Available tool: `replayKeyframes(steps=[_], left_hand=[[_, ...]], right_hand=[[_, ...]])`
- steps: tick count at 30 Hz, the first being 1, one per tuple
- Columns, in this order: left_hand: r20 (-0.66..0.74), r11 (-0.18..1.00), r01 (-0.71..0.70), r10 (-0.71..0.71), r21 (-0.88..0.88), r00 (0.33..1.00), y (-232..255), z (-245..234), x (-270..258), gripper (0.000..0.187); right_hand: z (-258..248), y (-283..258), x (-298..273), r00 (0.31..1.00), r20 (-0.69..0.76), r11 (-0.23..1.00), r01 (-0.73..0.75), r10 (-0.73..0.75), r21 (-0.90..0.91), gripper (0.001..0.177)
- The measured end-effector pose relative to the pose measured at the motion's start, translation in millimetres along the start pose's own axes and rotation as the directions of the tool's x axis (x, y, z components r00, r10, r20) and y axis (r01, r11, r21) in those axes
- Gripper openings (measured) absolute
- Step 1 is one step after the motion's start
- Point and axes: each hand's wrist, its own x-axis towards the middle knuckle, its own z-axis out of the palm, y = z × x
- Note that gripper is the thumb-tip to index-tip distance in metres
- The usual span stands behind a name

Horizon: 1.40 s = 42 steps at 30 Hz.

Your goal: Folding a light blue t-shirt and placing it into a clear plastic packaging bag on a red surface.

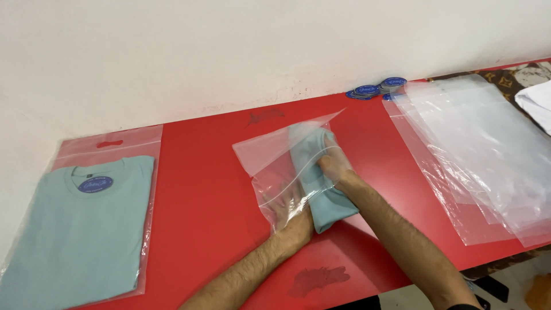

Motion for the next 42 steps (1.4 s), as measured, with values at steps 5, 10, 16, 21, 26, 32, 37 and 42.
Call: replayKeyframes(steps=[5, 10, 16, 21, 26, 32, 37, 42], left_hand=[[0.070, 0.999, -0.015, 0.011, 0.050, 0.997, 2.4, -2.7, -3.8, 0.057], [0.067, 0.998, -0.060, 0.061, -0.031, 0.996, 4.5, 36.9, 6.0, 0.057], [-0.143, 0.996, -0.092, 0.093, 0.011, 0.985, 12.1, 63.6, 10.9, 0.052], [-0.193, 0.937, -0.077, 0.150, 0.341, 0.970, 18.4, 89.9, 12.1, 0.073], [-0.129, 0.964, -0.128, 0.161, 0.232, 0.979, 27.7, 94.5, 1.2, 0.056], [-0.082, 0.930, -0.175, 0.212, 0.324, 0.974, 31.7, 107.7, -5.3, 0.066], [-0.220, 0.942, -0.129, 0.203, 0.308, 0.954, 40.1, 51.6, -27.7, 0.055], [-0.526, 0.924, -0.358, 0.372, 0.133, 0.765, 63.7, 29.8, -74.9, 0.061]], right_hand=[[4.1, 16.4, 13.5, 0.977, 0.064, 0.979, 0.204, -0.202, -0.019, 0.079], [-14.7, 7.8, 7.6, 0.982, 0.151, 0.987, 0.131, -0.115, -0.095, 0.071], [0.3, 88.8, 55.7, 0.976, 0.218, 0.714, 0.136, 0.023, -0.687, 0.039], [16.7, 128.3, 103.1, 0.957, 0.263, 0.701, 0.103, 0.124, -0.705, 0.027], [24.9, 9.6, 82.4, 0.927, 0.182, 0.688, -0.102, 0.328, -0.719, 0.078], [17.5, -27.3, 79.2, 0.963, 0.152, 0.762, -0.075, 0.223, -0.643, 0.042], [16.2, -7.3, 89.5, 0.975, 0.109, 0.711, -0.063, 0.194, -0.700, 0.036], [11.1, -12.9, 74.2, 0.983, 0.137, 0.561, 0.184, -0.126, -0.807, 0.030]])
